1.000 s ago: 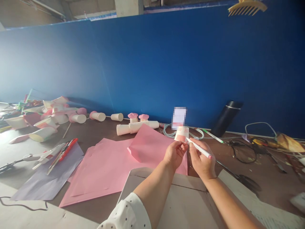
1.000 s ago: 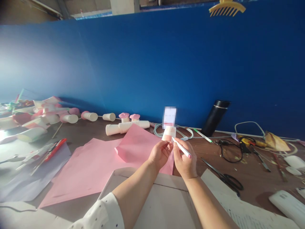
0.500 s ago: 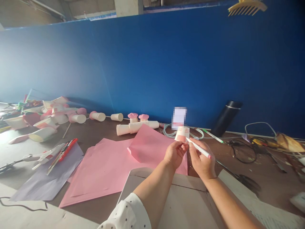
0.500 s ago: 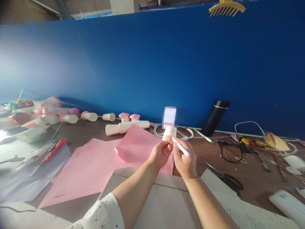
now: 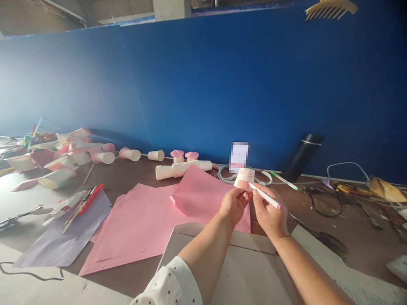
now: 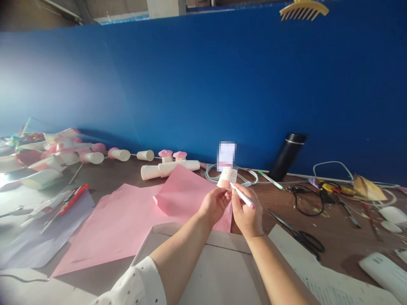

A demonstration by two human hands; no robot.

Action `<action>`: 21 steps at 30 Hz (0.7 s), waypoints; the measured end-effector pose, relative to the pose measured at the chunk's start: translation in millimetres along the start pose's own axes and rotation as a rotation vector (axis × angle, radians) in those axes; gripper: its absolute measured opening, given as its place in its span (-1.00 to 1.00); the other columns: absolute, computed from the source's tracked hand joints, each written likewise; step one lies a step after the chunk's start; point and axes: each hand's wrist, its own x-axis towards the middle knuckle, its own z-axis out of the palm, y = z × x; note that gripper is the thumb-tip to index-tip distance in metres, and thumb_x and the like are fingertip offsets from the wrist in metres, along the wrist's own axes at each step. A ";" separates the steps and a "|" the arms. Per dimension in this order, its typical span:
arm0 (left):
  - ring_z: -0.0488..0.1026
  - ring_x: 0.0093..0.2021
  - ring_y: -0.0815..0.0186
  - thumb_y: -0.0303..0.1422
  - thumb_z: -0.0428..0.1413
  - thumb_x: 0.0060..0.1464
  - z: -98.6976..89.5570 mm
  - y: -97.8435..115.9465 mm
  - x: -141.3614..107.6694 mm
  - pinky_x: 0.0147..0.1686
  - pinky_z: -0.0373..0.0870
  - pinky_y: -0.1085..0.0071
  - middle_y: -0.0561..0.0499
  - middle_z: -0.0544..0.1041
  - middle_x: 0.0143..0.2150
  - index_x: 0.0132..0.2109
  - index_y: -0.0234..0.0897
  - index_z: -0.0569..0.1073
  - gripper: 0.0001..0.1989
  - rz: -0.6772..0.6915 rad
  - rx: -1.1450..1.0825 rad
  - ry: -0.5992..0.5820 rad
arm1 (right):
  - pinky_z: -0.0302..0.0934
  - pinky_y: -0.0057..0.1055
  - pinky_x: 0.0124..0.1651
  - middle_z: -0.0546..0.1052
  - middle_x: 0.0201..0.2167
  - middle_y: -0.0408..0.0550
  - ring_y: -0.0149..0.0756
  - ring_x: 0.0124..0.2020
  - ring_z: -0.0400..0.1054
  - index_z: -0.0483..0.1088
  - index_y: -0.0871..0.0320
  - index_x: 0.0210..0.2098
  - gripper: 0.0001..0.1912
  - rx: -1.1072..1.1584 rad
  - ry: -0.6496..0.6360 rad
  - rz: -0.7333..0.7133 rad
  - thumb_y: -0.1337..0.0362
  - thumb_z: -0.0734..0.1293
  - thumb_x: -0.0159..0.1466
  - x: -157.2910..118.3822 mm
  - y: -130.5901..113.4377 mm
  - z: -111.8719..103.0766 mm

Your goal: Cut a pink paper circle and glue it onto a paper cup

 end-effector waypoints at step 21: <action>0.46 -0.42 0.40 -0.56 0.08 -0.03 0.1 -1.0 0.4 -0.28 0.43 0.50 -0.10 0.48 -0.49 -0.42 -0.50 0.47 -0.92 -0.007 0.045 -0.009 | 0.34 -0.27 -0.12 0.58 -0.23 0.07 -0.17 -0.20 0.46 0.48 0.20 -0.13 -0.78 -0.045 -0.002 0.032 0.26 0.27 0.30 -0.5 -0.1 0.5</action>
